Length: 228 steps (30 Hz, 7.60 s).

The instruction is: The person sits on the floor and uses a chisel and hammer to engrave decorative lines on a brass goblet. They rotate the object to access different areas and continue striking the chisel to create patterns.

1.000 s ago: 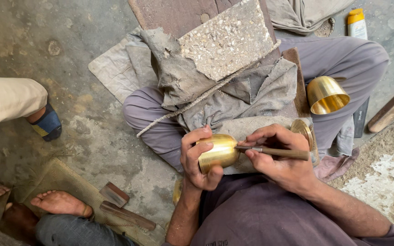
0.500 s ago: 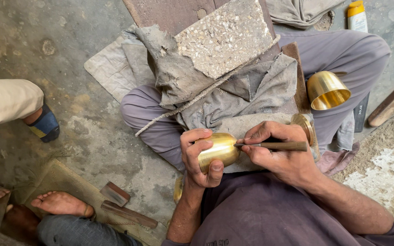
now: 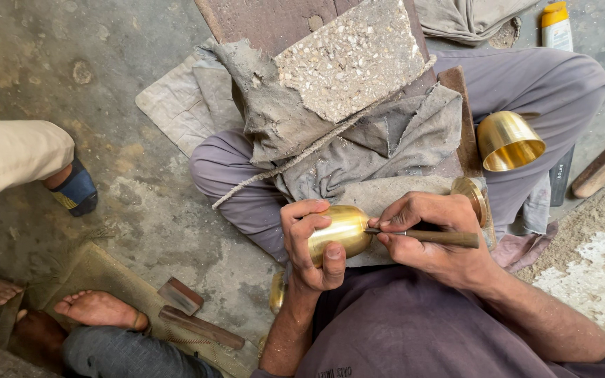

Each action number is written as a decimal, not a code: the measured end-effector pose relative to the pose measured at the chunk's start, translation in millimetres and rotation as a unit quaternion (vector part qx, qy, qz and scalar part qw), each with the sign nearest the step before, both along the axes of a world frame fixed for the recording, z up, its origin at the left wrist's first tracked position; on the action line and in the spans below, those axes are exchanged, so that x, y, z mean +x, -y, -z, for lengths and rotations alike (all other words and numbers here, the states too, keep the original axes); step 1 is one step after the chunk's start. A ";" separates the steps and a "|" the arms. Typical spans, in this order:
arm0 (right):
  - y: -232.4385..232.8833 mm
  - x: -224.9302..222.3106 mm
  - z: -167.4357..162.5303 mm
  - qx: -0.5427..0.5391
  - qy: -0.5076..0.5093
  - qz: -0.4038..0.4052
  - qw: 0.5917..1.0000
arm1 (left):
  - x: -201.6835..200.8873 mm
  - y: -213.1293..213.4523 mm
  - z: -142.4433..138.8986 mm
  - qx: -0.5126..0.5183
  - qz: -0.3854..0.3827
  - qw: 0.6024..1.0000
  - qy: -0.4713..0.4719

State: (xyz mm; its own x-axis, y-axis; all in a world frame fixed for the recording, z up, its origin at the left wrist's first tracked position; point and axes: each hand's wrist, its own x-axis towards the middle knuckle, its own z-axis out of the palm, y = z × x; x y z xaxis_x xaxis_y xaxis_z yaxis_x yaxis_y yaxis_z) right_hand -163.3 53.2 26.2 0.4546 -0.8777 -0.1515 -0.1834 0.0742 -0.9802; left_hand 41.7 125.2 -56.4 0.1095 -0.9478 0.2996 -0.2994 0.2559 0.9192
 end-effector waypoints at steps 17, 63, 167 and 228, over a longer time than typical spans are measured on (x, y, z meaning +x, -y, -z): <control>-4.2 -3.8 12.8 -0.129 0.016 -0.018 0.991 | -2.1 4.5 -13.5 0.070 -0.009 0.997 -0.014; -4.7 3.5 -7.5 0.137 -0.013 0.072 0.988 | 3.6 5.3 -32.1 0.042 0.010 0.988 -0.146; 24.8 -5.2 -1.2 -0.012 0.037 -0.049 0.998 | -1.4 0.2 7.1 0.016 0.010 1.000 -0.003; 28.6 52.7 21.5 -0.099 0.024 0.022 0.995 | -14.7 -8.6 31.4 -0.070 -0.232 0.969 0.054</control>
